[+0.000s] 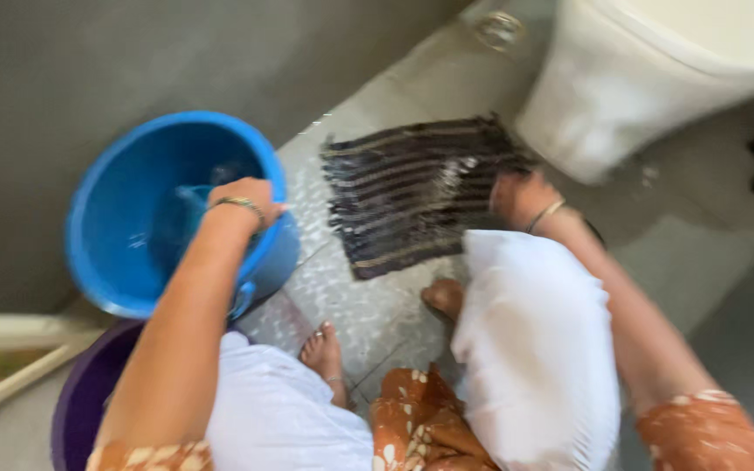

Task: The person scrubs a dark woven mat on a tiled bathroom floor using a brush and water from a blue bucket. They repeatedly pour water over the mat, scrub it with a brush, and rinse it by hand.

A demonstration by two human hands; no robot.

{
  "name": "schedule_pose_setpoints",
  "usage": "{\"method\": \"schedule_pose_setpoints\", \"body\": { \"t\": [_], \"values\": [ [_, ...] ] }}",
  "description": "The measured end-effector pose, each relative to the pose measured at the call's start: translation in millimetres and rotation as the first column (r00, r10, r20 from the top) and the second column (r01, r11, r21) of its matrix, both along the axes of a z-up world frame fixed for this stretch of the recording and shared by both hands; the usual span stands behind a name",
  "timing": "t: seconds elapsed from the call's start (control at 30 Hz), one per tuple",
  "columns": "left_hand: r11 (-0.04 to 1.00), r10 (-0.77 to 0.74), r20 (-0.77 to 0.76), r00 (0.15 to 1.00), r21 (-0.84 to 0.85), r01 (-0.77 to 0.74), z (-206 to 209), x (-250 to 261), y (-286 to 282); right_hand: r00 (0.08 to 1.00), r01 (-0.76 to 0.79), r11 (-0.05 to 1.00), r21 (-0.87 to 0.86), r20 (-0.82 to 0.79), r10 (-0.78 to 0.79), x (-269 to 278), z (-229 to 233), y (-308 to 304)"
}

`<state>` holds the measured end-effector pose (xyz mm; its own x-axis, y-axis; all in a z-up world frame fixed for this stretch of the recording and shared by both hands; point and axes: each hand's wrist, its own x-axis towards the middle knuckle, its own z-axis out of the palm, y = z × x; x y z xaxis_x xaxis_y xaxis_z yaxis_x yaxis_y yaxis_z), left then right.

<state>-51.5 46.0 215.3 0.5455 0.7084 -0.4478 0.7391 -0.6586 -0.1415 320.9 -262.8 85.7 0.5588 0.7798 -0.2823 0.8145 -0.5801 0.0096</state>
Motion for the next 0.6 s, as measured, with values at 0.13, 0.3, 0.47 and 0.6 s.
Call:
{"method": "schedule_pose_setpoints", "body": {
  "t": [0.13,0.3,0.47,0.6],
  "values": [
    [1.000,0.017,-0.124,0.992,-0.014,-0.019,-18,4,17,0.982,0.089,0.845,0.528,-0.189,0.015,-67,-134,-120],
    [1.000,-0.023,-0.264,0.964,-0.008,0.022,-39,4,45,0.920,0.390,0.707,0.590,-0.282,-0.272,-139,-228,-277],
    [0.995,-0.051,-0.424,0.904,0.054,0.081,-48,15,48,0.705,0.599,0.410,0.688,-0.211,-0.677,-123,-229,-361],
    [0.993,-0.050,-0.519,0.854,0.063,0.096,-47,26,45,0.591,0.686,0.263,0.679,-0.308,-0.746,-88,-222,-381]
  ]
}}
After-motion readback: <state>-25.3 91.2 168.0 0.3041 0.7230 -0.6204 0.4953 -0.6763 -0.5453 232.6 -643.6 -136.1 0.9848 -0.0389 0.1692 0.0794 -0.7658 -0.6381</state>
